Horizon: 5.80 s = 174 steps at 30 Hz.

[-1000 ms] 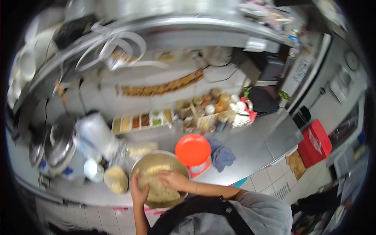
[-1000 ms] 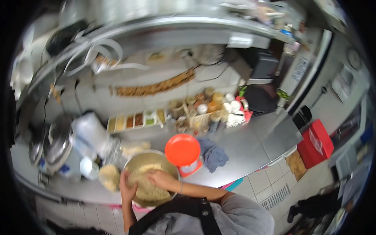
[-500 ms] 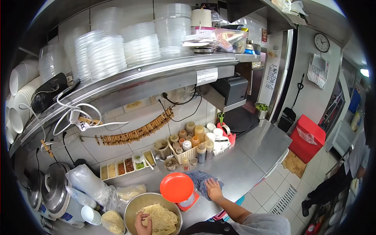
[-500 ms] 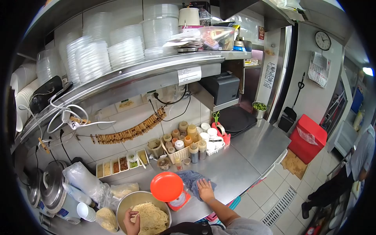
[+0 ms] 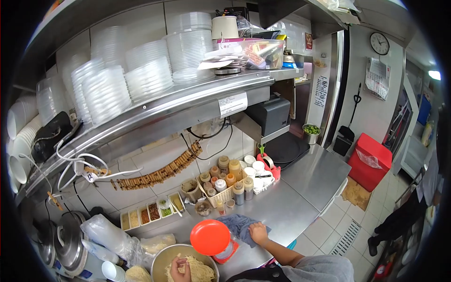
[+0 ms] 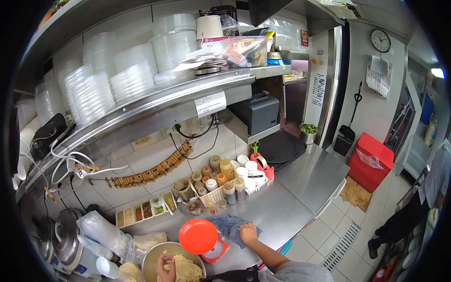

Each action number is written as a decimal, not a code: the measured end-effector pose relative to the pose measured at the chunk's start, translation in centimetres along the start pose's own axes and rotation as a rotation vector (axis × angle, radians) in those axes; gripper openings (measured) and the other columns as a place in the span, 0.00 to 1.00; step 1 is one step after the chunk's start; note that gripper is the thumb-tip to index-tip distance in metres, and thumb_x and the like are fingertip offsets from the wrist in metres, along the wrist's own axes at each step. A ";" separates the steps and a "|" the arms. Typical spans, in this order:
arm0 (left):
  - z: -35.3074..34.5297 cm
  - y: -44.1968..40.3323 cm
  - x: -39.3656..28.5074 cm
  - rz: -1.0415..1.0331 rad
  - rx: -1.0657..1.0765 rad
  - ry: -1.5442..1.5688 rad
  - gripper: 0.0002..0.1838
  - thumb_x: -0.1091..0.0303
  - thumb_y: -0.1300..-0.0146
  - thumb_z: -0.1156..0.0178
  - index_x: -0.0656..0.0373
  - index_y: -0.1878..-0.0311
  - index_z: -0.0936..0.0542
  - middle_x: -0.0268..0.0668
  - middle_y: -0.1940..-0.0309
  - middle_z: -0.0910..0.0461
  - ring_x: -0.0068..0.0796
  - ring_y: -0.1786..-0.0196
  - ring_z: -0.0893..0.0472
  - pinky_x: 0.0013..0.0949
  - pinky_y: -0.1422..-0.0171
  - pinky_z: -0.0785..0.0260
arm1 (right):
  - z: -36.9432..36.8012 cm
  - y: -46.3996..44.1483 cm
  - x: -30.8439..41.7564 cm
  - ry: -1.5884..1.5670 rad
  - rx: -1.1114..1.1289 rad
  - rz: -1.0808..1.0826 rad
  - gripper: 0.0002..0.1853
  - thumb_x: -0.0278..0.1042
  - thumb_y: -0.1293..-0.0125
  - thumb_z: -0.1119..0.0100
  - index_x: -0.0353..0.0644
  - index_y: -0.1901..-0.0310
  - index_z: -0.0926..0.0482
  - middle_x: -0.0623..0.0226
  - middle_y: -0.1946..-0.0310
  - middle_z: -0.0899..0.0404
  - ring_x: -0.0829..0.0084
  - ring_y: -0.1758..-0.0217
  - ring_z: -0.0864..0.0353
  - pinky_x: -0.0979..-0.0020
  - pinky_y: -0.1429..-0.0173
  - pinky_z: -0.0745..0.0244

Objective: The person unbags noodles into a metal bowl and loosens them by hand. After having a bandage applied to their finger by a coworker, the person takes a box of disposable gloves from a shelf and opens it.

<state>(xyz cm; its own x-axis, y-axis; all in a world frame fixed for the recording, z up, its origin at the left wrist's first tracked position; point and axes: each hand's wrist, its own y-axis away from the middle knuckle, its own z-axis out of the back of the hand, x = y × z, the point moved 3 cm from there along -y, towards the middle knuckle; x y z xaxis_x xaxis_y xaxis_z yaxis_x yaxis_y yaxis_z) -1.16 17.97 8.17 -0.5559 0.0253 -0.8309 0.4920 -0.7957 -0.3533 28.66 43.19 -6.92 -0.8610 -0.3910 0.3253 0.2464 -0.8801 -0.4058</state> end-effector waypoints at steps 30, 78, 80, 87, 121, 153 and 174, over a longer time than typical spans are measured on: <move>-10.4 -0.2 -10.4 -0.171 -0.360 -0.025 0.22 0.78 0.42 0.41 0.66 0.44 0.31 0.40 0.62 0.20 0.26 0.60 0.23 0.30 0.52 0.33 | 61.5 -53.5 -5.9 -0.100 -0.715 0.223 0.18 0.48 0.43 0.41 0.38 0.67 0.18 0.58 0.71 0.18 0.64 0.70 0.21 0.65 0.64 0.25; -23.7 -5.4 -23.6 -0.097 -0.140 0.450 0.35 0.80 0.45 0.42 0.60 0.33 0.41 0.47 0.47 0.26 0.32 0.51 0.23 0.33 0.48 0.31 | 58.7 -28.8 -13.6 -1.257 -1.189 0.544 0.11 0.30 0.36 0.43 0.28 0.59 0.24 0.56 0.63 0.20 0.70 0.67 0.18 0.71 0.62 0.21; -25.5 -6.5 -23.7 -0.110 0.003 0.629 0.38 0.75 0.43 0.40 0.58 0.30 0.47 0.47 0.40 0.33 0.34 0.47 0.24 0.34 0.46 0.31 | 52.8 -23.7 -11.8 -1.330 -1.057 0.345 0.16 0.31 0.35 0.45 0.27 0.51 0.26 0.55 0.57 0.21 0.68 0.58 0.18 0.69 0.54 0.22; -27.2 -6.8 -22.4 0.113 0.084 1.525 0.33 0.51 0.32 0.48 0.57 0.32 0.45 0.41 0.38 0.33 0.38 0.40 0.27 0.43 0.38 0.33 | 30.7 -13.7 -5.3 -1.470 0.073 0.254 0.12 0.22 0.35 0.48 0.29 0.51 0.24 0.64 0.56 0.20 0.80 0.53 0.24 0.77 0.49 0.31; -31.5 -2.6 -12.4 0.702 0.293 1.372 0.17 0.71 0.35 0.43 0.61 0.44 0.29 0.40 0.50 0.21 0.33 0.50 0.19 0.36 0.48 0.24 | 22.6 -8.9 -4.2 -0.790 0.377 0.689 0.21 0.31 0.46 0.40 0.37 0.49 0.26 0.55 0.58 0.26 0.56 0.59 0.24 0.62 0.56 0.28; -41.0 -0.3 -9.3 0.226 -0.084 0.199 0.45 0.84 0.48 0.47 0.63 0.28 0.57 0.55 0.39 0.35 0.45 0.41 0.26 0.35 0.43 0.31 | 14.6 -18.4 -24.9 -0.806 -0.195 -0.032 0.07 0.24 0.36 0.52 0.38 0.63 0.22 0.63 0.70 0.24 0.70 0.66 0.25 0.72 0.58 0.29; -38.8 -1.2 -9.2 0.141 -0.191 0.239 0.42 0.77 0.41 0.42 0.63 0.28 0.56 0.51 0.39 0.35 0.36 0.52 0.22 0.29 0.58 0.26 | 7.2 -11.6 -18.6 0.198 0.436 0.105 0.20 0.38 0.47 0.39 0.40 0.52 0.23 0.54 0.55 0.23 0.59 0.45 0.28 0.43 0.43 0.39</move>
<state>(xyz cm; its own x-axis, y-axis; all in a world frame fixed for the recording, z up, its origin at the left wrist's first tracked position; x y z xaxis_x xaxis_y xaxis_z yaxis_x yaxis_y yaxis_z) 29.38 42.14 -0.47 -0.3115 0.0818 -0.9467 0.6824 -0.6741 -0.2828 45.03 58.70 -2.14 -0.8791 -0.4622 0.1164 0.4634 -0.8860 -0.0187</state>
